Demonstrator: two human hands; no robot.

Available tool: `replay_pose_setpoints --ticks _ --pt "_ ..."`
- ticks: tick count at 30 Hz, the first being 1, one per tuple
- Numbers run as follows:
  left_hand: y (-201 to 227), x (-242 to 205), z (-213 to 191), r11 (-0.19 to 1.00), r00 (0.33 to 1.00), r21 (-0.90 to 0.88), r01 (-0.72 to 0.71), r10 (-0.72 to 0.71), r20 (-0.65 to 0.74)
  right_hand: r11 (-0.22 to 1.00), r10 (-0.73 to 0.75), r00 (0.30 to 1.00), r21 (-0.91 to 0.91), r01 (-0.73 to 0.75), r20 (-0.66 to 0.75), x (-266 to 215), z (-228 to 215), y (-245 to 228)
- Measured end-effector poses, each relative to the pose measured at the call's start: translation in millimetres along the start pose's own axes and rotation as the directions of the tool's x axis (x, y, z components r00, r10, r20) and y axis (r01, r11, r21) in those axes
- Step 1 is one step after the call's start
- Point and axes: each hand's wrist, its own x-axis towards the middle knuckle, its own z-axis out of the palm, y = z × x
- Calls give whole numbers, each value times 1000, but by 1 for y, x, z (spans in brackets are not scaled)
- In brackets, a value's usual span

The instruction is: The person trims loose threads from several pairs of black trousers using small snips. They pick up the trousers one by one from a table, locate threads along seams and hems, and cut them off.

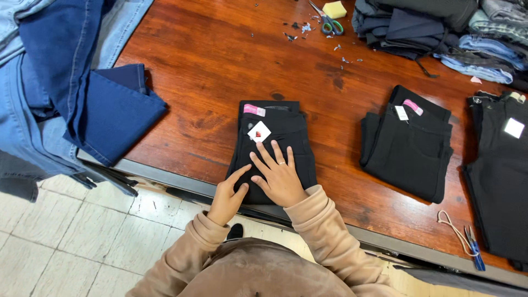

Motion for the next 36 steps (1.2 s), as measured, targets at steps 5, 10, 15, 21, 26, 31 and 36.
replay_pose_setpoints --ticks 5,10,15,21,26,31,36 --pt "0 1 -4 994 994 -52 97 -94 50 940 299 906 254 -226 -301 -29 -37 25" --pt "-14 7 3 994 996 -63 84 -86 -27 735 618 774 450 -508 -135 -78 -14 32" --pt "-40 10 9 993 979 -28 -118 112 -168 951 308 787 205 -233 -534 -71 -3 26" --pt "-33 17 -8 988 997 149 -40 49 -58 797 581 812 236 -555 -52 -90 6 21" --pt "30 24 -8 366 793 836 -410 596 128 803 548 836 300 -515 -33 -83 -47 19" --pt "29 44 37 250 741 758 -602 528 415 754 628 761 372 -541 -166 0 -6 148" --pt "7 58 49 272 716 706 -654 524 461 586 727 679 420 -693 105 53 31 181"
